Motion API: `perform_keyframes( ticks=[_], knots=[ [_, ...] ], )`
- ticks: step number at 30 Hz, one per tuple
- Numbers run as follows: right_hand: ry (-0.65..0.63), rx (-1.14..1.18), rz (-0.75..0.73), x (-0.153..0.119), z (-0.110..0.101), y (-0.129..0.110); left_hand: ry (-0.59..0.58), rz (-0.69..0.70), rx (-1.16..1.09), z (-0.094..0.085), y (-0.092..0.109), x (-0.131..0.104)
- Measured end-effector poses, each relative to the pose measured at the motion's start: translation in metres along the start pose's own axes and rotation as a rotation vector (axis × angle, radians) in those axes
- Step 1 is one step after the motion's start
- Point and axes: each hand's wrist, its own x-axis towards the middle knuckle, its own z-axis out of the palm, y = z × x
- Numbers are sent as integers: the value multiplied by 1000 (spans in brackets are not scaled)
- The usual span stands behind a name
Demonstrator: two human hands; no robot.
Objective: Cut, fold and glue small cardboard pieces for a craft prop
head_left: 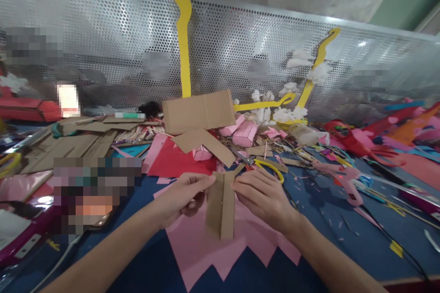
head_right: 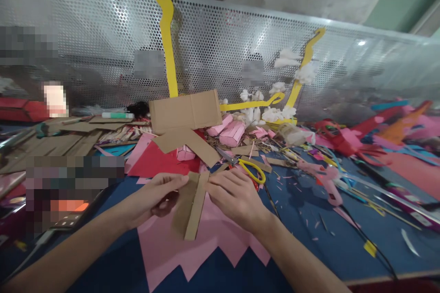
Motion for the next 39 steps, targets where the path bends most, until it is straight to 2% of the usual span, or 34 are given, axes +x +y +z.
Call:
perform_keyframes(
  ticks=[3, 6, 8, 11, 14, 24, 33, 39],
  knots=[
    [77, 89, 74, 2, 6, -2, -11, 55, 55, 0, -2, 1],
    [142, 270, 384, 5, 12, -5, 67, 171, 184, 1, -6, 3],
    [85, 432, 579, 6, 14, -7, 119, 291, 305, 1, -8, 4],
    [-85, 625, 696, 6, 17, -8, 183, 451, 458, 2, -9, 3],
    [-151, 640, 714, 6, 19, -11, 225, 491, 566, 4, -8, 2],
    [-162, 514, 668, 9, 19, -18, 271, 542, 772, 12, -9, -2],
    [-157, 492, 668, 10, 19, -19, 254, 551, 785, 12, -9, -2],
    [-98, 474, 675, 9, 20, -17, 234, 505, 732, 14, -7, -3]
  ],
)
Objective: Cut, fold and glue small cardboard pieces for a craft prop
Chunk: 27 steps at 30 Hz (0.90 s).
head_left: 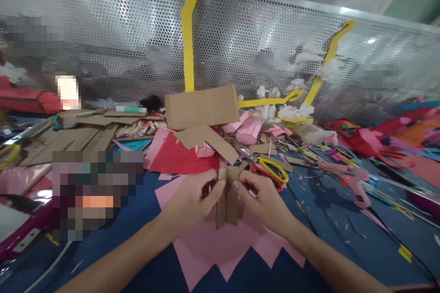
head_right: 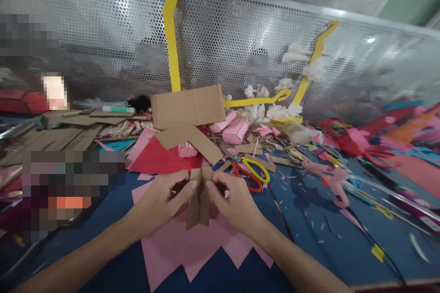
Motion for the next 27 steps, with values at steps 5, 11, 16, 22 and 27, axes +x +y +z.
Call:
perform_keyframes(
  ticks=[5, 11, 16, 22, 27],
  knots=[
    [47, -8, 22, 1, 0, 4, -155, -25, 21, 3, -1, -1],
    [-87, -45, 5, -2, 1, 1, -55, -14, 55, 3, -8, 1],
    [-125, -88, 3, -3, 6, 1, -53, 13, 83, 2, -8, 0],
    [-120, -97, 13, -2, 7, 3, -65, 25, 69, 2, -5, 0],
    [-117, -86, 23, -2, 7, 2, -68, 6, 90, 2, -6, 0]
  ],
)
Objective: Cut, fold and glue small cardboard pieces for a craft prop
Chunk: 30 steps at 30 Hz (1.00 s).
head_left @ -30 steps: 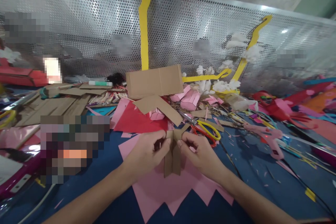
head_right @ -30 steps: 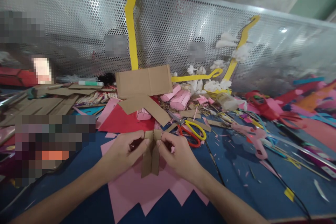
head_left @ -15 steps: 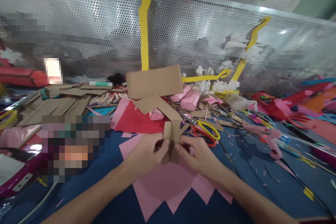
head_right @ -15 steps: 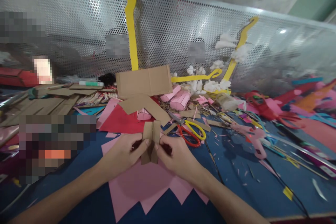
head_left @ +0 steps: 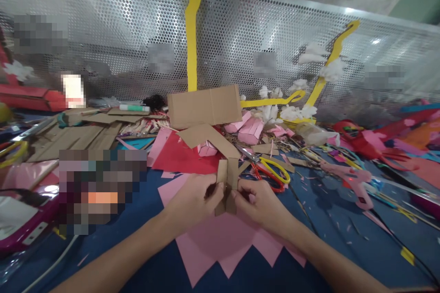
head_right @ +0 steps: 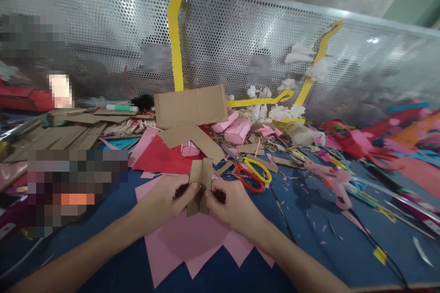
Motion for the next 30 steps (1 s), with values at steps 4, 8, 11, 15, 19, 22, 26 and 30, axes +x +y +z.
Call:
perform_keyframes(
  ticks=[4, 8, 11, 15, 19, 22, 26, 30],
  knots=[
    [11, 0, -2, 2, 0, 0, -16, 1, -4, 0, -1, 0],
    [11, -10, 7, 2, 0, 2, -5, -3, 4, 0, -2, 0],
    [18, -14, 3, 2, 1, 4, 13, 4, 15, 1, -2, 0],
    [4, 7, 2, 2, 2, 6, 5, 15, -19, 2, -1, 0],
    [-10, 20, 15, 0, 1, 6, -6, 33, -63, 1, 1, 0],
    [-8, 14, 7, 0, 0, 4, -7, 24, -53, 0, 2, 0],
    [55, 5, -17, 2, -2, 3, 20, -11, -45, -1, 1, 1],
    [112, 7, 12, 4, -6, 1, -35, -13, -12, 0, 2, 0]
  ],
)
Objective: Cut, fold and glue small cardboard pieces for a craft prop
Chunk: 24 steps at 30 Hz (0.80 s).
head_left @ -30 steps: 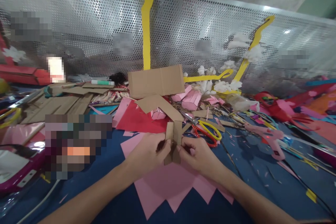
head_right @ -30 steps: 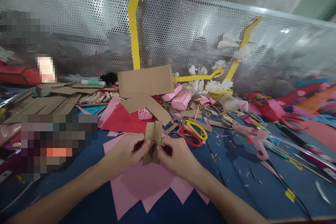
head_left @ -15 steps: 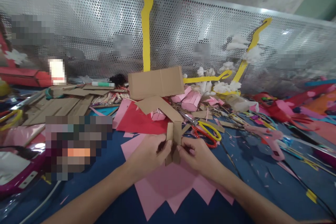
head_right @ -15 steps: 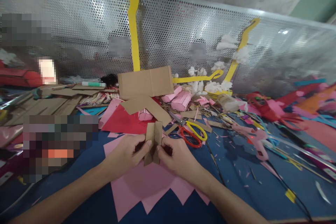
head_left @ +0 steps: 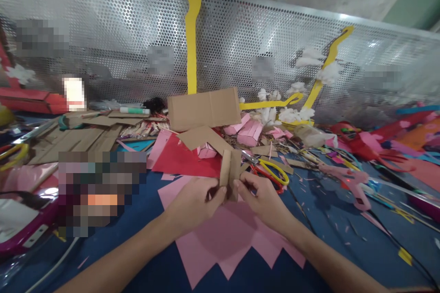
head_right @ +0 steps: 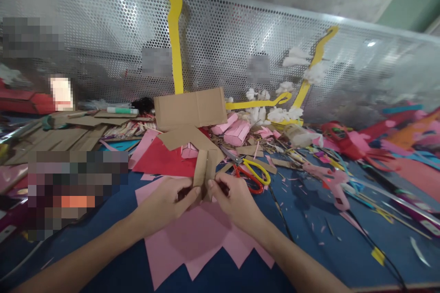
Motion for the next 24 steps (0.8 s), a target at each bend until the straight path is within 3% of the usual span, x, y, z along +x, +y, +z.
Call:
perform_keyframes(
  ticks=[7, 24],
  knots=[
    [-87, 11, 3, -2, 3, 0, 41, -9, -5, 0, -1, 1],
    [-31, -46, -22, -2, 8, 3, 75, 13, 24, 1, -4, 1]
  ],
)
